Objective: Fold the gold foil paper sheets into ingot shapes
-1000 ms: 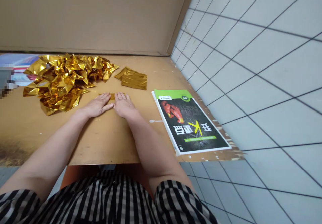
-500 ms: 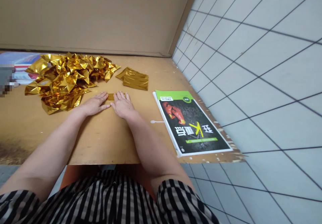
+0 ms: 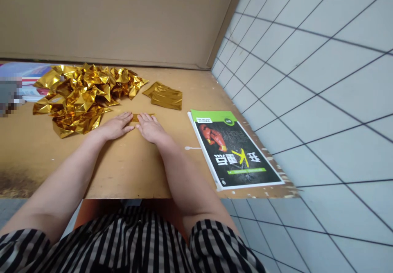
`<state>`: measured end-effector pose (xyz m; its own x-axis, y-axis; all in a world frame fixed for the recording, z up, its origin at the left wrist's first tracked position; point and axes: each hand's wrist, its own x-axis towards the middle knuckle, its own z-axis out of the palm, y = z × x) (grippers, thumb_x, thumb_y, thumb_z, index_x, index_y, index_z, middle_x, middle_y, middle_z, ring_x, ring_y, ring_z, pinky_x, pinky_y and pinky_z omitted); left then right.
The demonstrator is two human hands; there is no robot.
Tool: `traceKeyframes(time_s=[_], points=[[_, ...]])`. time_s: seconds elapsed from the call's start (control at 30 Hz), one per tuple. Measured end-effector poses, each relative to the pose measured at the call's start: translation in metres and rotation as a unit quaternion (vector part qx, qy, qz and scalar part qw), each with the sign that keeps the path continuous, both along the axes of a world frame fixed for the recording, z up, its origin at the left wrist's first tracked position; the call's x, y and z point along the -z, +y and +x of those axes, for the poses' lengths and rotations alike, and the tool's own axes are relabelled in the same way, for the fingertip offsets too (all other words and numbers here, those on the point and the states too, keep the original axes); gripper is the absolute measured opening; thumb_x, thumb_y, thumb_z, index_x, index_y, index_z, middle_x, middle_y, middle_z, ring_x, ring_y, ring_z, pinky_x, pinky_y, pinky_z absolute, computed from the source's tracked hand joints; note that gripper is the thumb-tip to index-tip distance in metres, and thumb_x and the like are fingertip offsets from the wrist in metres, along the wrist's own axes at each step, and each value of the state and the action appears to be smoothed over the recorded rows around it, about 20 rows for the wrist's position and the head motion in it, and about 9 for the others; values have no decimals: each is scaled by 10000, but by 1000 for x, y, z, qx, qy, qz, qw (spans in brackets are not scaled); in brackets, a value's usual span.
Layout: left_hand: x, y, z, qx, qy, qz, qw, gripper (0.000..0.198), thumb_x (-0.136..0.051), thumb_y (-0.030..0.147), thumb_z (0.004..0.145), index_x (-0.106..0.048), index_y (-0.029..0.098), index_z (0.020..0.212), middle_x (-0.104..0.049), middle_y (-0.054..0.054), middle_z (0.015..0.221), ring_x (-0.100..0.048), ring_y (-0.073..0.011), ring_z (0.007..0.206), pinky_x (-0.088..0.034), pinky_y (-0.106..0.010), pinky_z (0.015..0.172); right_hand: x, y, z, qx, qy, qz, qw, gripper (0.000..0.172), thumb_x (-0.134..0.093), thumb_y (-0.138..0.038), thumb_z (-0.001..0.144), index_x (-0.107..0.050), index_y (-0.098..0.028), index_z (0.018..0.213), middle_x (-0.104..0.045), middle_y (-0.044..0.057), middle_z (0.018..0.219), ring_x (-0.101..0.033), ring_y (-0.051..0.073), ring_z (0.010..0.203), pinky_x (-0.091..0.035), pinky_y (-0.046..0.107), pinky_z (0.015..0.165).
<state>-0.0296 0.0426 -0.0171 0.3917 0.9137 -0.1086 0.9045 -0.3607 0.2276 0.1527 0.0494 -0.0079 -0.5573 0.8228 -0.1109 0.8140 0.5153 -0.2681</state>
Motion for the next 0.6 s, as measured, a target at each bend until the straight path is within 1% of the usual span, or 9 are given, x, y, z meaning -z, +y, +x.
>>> traceKeyframes(time_s=[0.1, 0.2, 0.27, 0.37, 0.47, 0.6], points=[[-3, -1, 1, -1, 5, -5, 1000, 665, -353, 480, 948, -359, 73, 1474, -287, -150, 1578, -253, -247, 1469, -207, -375, 1203, -3, 0, 8, 39, -20, -8, 999, 587, -256, -319, 985, -290, -74, 1517, -264, 138, 1597, -202, 213, 1490, -165, 407, 1214], [-3, -1, 3, -8, -2, 7, 1000, 653, -357, 490, 948, -396, 78, 1453, -332, -157, 1560, -292, -252, 1455, -224, -380, 1198, -3, -1, 14, 64, -28, -3, 998, 582, -254, -311, 981, -298, -79, 1514, -268, 137, 1595, -212, 216, 1488, -176, 428, 1211], [-1, -2, 6, -14, -12, 27, 999, 659, -343, 521, 950, -412, 90, 1443, -358, -162, 1547, -308, -258, 1448, -231, -396, 1196, -2, -1, 15, 70, -28, -1, 997, 582, -257, -310, 980, -301, -83, 1513, -268, 136, 1594, -208, 215, 1489, -180, 432, 1210], [5, -3, 15, -6, -27, 45, 999, 689, -319, 550, 954, -381, 86, 1459, -331, -167, 1560, -264, -264, 1466, -210, -419, 1203, -2, -2, 14, 74, -33, -3, 997, 580, -265, -296, 975, -300, -86, 1514, -262, 131, 1597, -199, 213, 1491, -178, 428, 1212], [11, -4, 22, 21, -38, 38, 998, 689, -309, 552, 958, -350, 107, 1481, -301, -150, 1576, -232, -259, 1476, -207, -425, 1204, 0, -2, 13, 71, -35, -3, 997, 583, -270, -292, 971, -298, -82, 1515, -252, 132, 1599, -197, 221, 1491, -180, 438, 1211], [14, -2, 23, 38, -44, 35, 998, 667, -311, 554, 957, -379, 133, 1470, -316, -131, 1573, -249, -250, 1471, -224, -411, 1200, 4, 1, 15, 60, -25, 12, 998, 570, -271, -309, 973, -325, -126, 1510, -269, 118, 1596, -219, 229, 1486, -192, 463, 1203]])
